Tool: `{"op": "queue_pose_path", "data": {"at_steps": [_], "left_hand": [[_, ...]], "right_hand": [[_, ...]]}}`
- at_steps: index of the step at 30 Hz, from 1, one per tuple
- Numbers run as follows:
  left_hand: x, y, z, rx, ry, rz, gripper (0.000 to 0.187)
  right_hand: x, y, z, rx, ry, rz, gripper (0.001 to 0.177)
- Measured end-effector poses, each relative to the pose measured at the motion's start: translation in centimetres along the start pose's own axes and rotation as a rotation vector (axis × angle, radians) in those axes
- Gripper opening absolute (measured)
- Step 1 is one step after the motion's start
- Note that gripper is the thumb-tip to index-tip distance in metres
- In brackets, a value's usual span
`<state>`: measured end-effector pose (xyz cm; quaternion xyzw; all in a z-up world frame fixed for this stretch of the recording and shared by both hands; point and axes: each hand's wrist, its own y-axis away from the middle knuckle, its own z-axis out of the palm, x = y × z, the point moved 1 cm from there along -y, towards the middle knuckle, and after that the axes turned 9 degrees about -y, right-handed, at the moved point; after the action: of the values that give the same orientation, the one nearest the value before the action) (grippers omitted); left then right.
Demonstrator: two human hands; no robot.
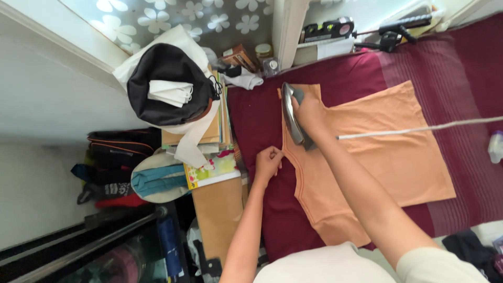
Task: The person irons a peach-colored t-shirt and then a pair of black pants on a maroon-covered ironing board. They use a steam iron and a spray bottle, flipping the t-shirt to iron both sides and smoothing the fabric before each pass.
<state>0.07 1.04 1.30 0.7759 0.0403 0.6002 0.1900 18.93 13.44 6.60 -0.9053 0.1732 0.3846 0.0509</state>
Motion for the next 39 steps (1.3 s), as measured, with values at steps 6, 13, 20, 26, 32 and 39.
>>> {"op": "queue_pose_path", "data": {"at_steps": [6, 13, 20, 26, 32, 39], "left_hand": [[-0.1, -0.5, 0.2, -0.031, 0.038, -0.011, 0.018], [2.4, -4.4, 0.1, 0.401, -0.065, 0.096, 0.03], [5.8, -16.3, 3.8, 0.439, -0.804, 0.206, 0.051], [5.5, -17.8, 2.6, 0.514, -0.516, 0.166, 0.025], [6.6, -16.5, 2.1, 0.538, -0.404, 0.187, 0.022], [5.3, -16.8, 2.5, 0.579, -0.377, 0.261, 0.018]], "right_hand": [[-0.4, -1.6, 0.2, 0.071, 0.064, -0.105, 0.048], [1.4, 8.8, -4.4, -0.13, -0.082, -0.046, 0.044], [3.9, 11.3, -8.7, -0.026, 0.131, 0.173, 0.048], [3.4, 6.7, -9.3, -0.008, 0.094, 0.147, 0.049], [4.0, 11.1, -9.3, -0.024, 0.063, 0.224, 0.047], [5.5, 6.6, -6.7, 0.015, 0.121, 0.202, 0.052]]}}
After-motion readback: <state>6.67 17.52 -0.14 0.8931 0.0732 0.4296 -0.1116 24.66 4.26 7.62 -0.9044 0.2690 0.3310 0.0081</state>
